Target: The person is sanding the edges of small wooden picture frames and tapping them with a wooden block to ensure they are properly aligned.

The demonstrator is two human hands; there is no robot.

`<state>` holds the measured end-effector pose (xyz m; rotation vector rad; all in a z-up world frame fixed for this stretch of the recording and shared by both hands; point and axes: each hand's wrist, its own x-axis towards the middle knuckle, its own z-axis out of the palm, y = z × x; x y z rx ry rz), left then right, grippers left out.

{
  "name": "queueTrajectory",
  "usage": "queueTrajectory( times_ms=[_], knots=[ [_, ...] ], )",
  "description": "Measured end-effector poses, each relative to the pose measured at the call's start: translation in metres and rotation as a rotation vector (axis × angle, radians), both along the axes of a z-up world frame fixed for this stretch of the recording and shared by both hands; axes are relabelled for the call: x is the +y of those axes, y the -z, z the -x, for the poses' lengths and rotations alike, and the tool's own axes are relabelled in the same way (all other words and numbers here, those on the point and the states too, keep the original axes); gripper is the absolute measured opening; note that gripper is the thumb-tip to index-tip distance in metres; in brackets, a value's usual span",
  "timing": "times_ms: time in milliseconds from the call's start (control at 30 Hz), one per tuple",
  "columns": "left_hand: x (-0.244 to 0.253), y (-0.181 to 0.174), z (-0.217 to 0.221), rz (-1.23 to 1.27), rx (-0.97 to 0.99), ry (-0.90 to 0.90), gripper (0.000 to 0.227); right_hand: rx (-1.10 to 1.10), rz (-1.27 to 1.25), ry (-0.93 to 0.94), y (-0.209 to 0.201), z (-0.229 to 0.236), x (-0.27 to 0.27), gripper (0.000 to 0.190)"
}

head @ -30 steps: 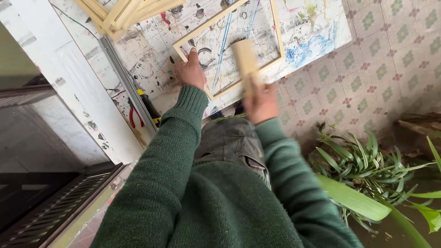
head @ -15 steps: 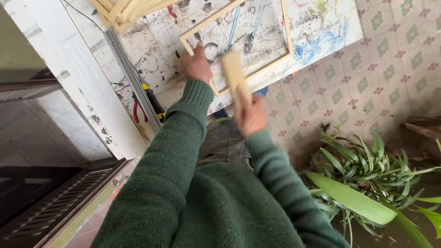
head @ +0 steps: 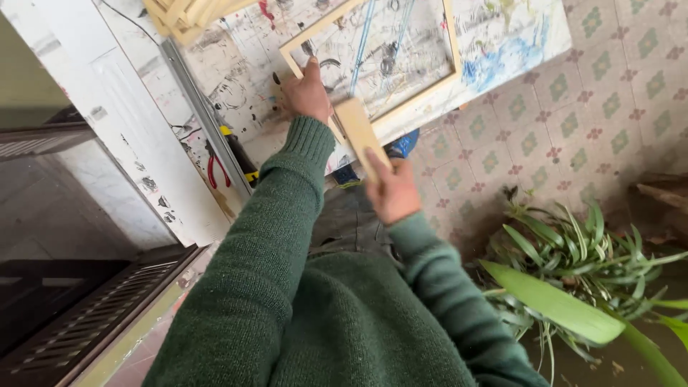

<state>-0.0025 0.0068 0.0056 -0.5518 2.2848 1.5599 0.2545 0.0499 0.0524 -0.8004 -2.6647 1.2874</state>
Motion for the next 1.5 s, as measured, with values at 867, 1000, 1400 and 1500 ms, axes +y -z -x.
queueTrajectory(
  times_ms=[867,1000,1400,1500],
  knots=[
    [0.002,-0.02,-0.002,0.01,-0.176,0.025,0.056,-0.006,0.027,0.064,-0.011,-0.018,-0.034,0.062],
    [-0.001,-0.008,-0.006,0.016,-0.096,0.075,0.053,0.089,-0.016,0.006,0.004,0.007,-0.005,0.063],
    [-0.001,-0.022,-0.004,-0.071,-0.151,-0.036,0.054,0.132,-0.133,-0.034,0.021,0.009,0.032,0.064],
    [-0.001,-0.022,-0.008,-0.098,-0.156,-0.071,0.048,-0.091,-0.036,-0.133,0.007,-0.022,0.058,0.063]
  ],
)
